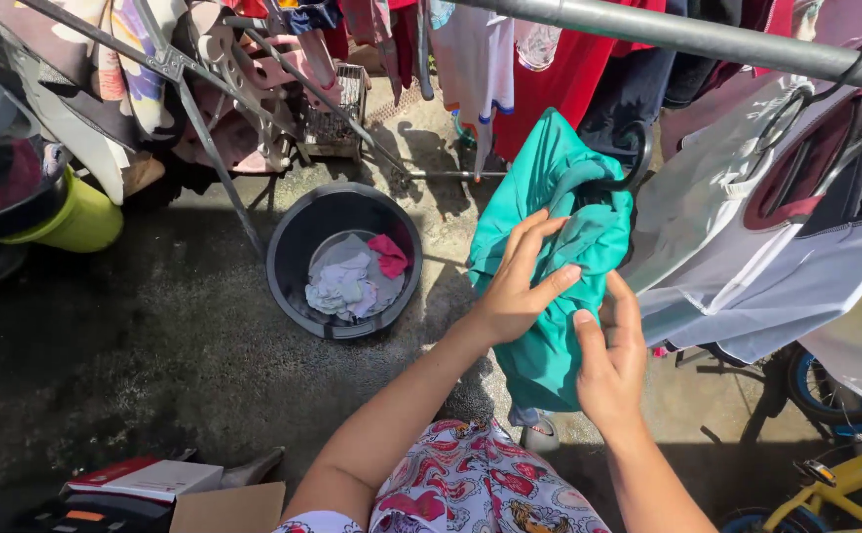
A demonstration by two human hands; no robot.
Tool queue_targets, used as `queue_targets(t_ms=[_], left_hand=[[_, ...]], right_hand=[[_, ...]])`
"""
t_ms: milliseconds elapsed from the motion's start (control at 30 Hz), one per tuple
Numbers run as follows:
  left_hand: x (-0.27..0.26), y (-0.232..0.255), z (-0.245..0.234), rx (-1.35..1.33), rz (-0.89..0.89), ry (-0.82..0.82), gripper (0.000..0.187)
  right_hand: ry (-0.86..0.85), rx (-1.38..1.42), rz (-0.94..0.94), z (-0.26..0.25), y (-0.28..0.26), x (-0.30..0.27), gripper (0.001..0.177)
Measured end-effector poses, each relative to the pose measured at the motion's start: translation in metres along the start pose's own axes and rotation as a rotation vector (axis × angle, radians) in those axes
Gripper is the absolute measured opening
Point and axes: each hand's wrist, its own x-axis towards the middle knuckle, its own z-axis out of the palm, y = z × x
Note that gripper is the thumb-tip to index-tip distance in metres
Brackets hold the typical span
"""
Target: Hanging wet laundry from a basin onto a drying rack using hangers
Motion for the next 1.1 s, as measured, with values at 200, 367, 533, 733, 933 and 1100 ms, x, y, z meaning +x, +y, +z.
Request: queue_targets(t_ms=[200,367,533,733,933,1100], left_hand=[[0.065,-0.007,0.001,0.008,0.126,-0.050,0.048],[0.129,-0.015,0.017,-0.077,-0.023,-0.150,0.074],[0.161,0.005,0.017,-0.070,-0.099,-0.249,0.093],[0.189,-0.018,0.027,-0.053,-0.165,-0.280,0.089],[0.201,0.002,0.032,0.057,-0.315,-0.282,0.083],[0.197,-0.016,0.030,0.050,-0.309,-0.252,0.077]], right_hand=[[0.208,-0.066,-0.212,0.025,0.014,0.054,0.045],[0.314,-0.070,-0.335,0.032,-0.005,0.104,0.042],[0.383,-0.064,-0.337,0.030,0.012,0.136,0.042],[0.439,-0.206,-0.246,0.036,0.017,0.146,0.044],[0.457,-0.233,0.002,0.030,0.011,0.161,0.053],[0.378,-0.252,-0.043,0.033,0.020,0.154,0.052]])
